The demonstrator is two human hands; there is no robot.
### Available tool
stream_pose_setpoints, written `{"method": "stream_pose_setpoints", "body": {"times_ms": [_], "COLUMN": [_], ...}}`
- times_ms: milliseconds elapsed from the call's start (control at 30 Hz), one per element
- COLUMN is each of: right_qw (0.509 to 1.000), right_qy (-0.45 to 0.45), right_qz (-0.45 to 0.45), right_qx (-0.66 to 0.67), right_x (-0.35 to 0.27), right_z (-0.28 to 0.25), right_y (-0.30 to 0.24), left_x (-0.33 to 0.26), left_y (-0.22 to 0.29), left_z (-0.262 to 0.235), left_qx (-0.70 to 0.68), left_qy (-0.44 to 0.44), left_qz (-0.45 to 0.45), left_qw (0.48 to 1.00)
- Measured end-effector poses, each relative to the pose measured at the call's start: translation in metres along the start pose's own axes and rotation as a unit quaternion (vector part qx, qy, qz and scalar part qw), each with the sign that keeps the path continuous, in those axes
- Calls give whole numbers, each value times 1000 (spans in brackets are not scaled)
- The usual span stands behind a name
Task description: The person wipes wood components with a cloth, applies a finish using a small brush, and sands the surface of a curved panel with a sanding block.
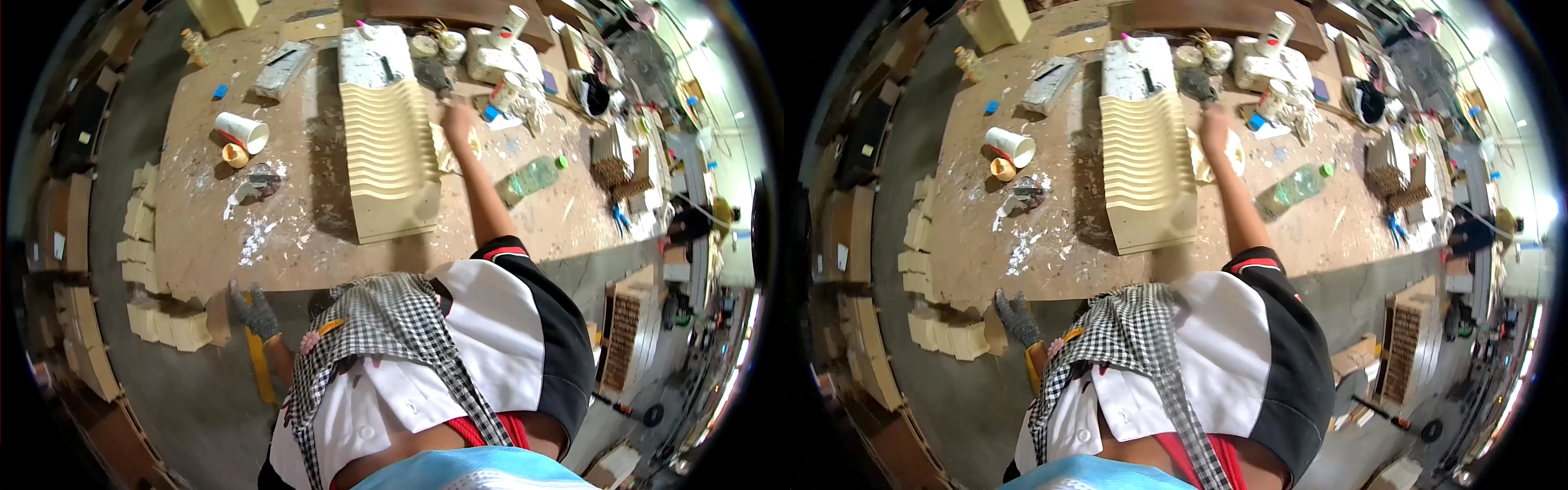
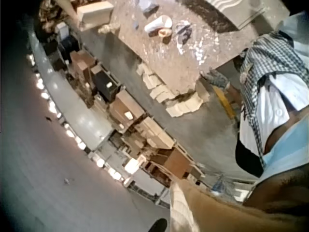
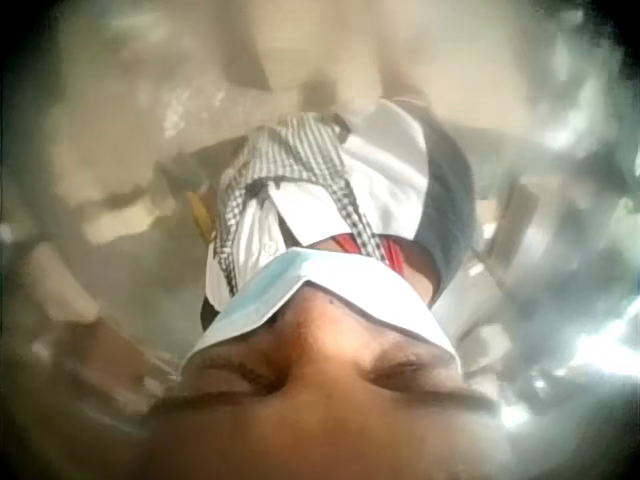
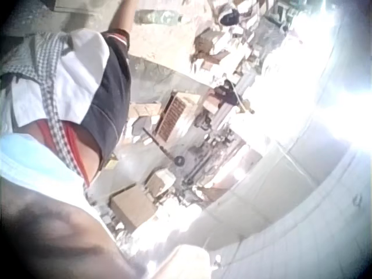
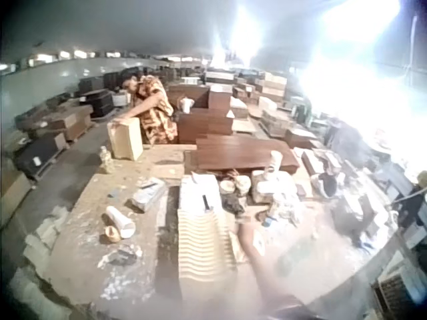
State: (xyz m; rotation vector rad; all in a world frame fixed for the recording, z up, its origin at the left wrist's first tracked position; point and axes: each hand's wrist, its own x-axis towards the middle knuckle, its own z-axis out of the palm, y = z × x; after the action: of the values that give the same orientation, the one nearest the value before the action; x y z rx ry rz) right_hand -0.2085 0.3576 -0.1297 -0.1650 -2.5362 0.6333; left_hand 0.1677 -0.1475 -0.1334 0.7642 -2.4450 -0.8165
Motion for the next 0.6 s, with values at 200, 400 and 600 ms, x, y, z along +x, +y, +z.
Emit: {"method": "stream_pose_setpoints", "body": {"times_ms": [200, 400, 600], "right_qw": [982, 989, 994], "right_qy": [-111, -103, -65], "right_qz": [44, 79, -10], "right_qx": [-147, -71, -87], "right_x": [13, 23, 48], "right_z": [-22, -20, -7], "right_y": [174, 206, 228], "left_x": [-40, -89, -108], "left_y": [59, 119, 135], "left_z": [11, 22, 9], "left_qx": [-38, -64, -28], "left_qy": [-7, -23, -34], "left_qz": [92, 88, 93], "left_qw": [995, 994, 995]}}
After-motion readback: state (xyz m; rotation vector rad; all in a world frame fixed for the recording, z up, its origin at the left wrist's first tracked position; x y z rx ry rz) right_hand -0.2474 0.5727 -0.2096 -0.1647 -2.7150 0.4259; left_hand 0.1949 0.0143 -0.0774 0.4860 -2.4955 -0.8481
